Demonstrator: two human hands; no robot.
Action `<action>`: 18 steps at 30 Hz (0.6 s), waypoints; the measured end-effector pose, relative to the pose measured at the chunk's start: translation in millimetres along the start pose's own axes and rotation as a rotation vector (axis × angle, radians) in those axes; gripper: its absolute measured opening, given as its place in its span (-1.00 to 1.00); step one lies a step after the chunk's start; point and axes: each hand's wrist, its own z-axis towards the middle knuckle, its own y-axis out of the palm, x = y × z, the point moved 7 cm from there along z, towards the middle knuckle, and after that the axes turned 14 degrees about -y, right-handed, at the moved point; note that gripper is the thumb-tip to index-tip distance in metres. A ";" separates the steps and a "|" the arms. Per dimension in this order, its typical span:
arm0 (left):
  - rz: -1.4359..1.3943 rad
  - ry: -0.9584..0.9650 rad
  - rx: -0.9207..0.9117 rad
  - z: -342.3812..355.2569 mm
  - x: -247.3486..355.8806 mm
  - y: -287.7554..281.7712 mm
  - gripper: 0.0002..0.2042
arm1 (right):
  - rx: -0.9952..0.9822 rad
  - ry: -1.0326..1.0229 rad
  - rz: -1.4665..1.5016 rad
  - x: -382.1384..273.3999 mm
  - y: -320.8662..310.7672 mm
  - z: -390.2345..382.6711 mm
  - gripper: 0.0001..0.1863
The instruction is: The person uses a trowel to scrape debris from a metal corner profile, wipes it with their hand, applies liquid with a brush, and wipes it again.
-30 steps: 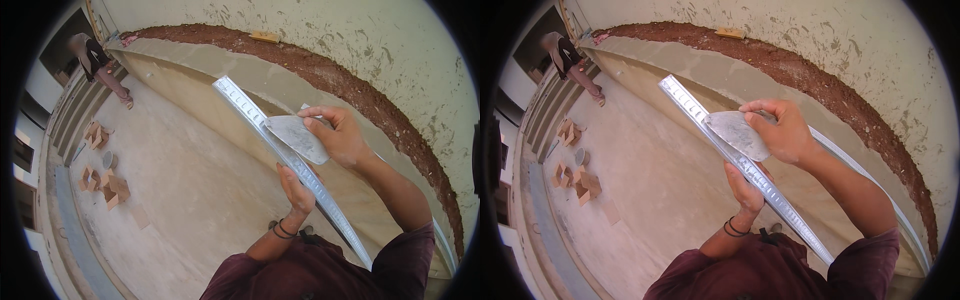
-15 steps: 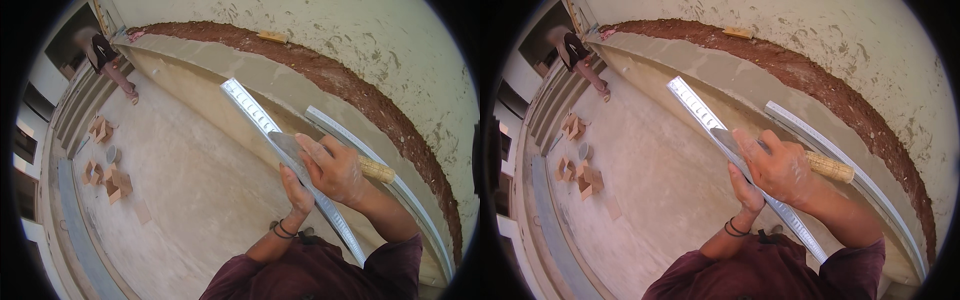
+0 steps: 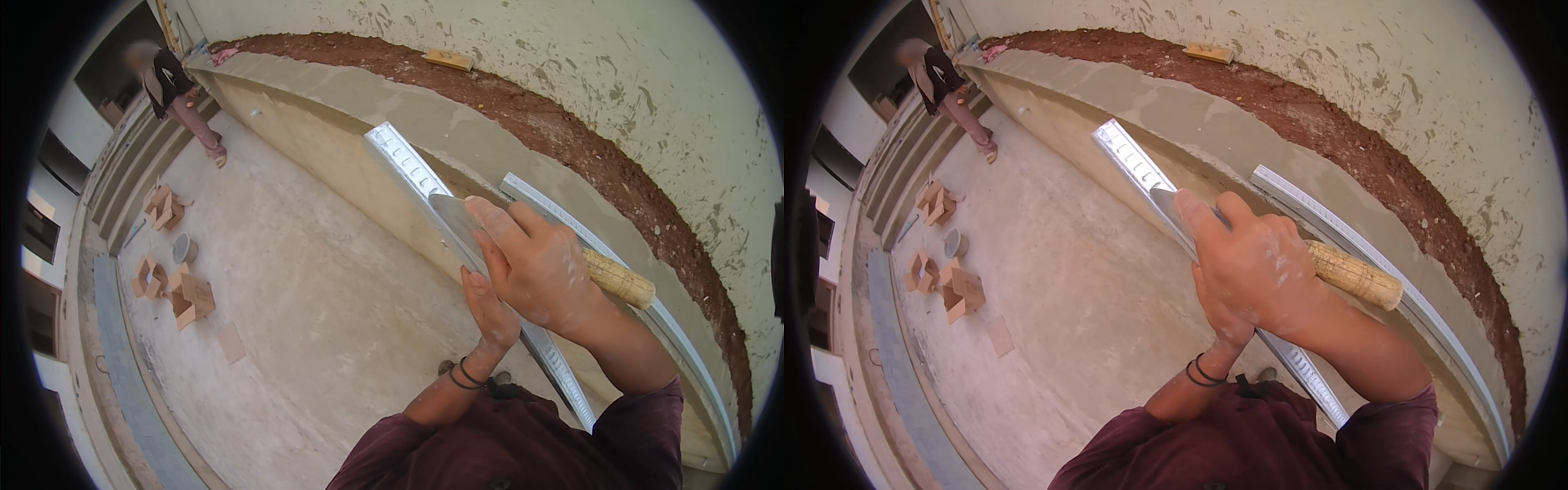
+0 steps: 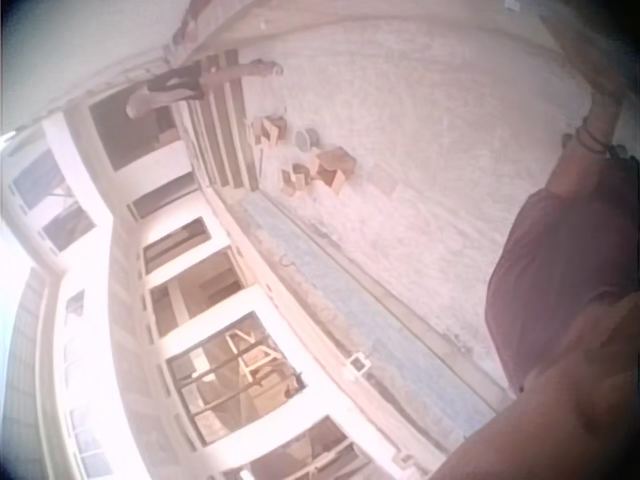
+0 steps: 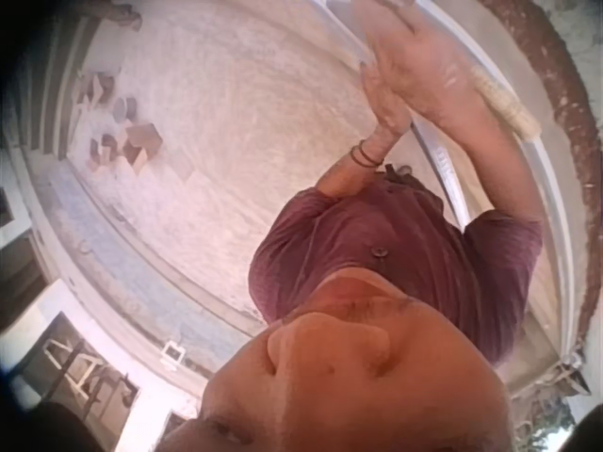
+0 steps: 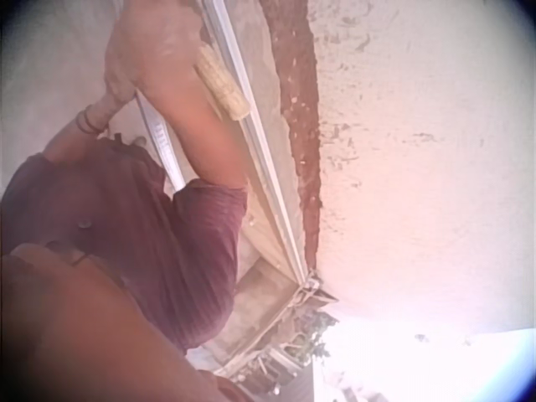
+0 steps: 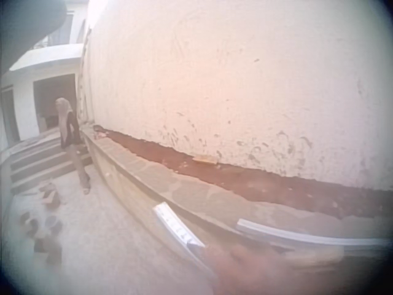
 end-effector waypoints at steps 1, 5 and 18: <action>-0.054 -0.028 -0.028 -0.4 -3.3 0.7 -0.36 | 0.001 -0.004 0.003 1.1 -0.2 2.5 -0.56; -0.200 -0.114 -0.111 -4.8 -13.8 6.5 -0.27 | 0.059 -0.008 -0.032 11.5 6.7 53.0 -0.60; -0.217 -0.068 -0.076 3.5 -13.0 2.5 -0.30 | 0.101 0.008 0.072 21.2 16.6 61.3 -0.68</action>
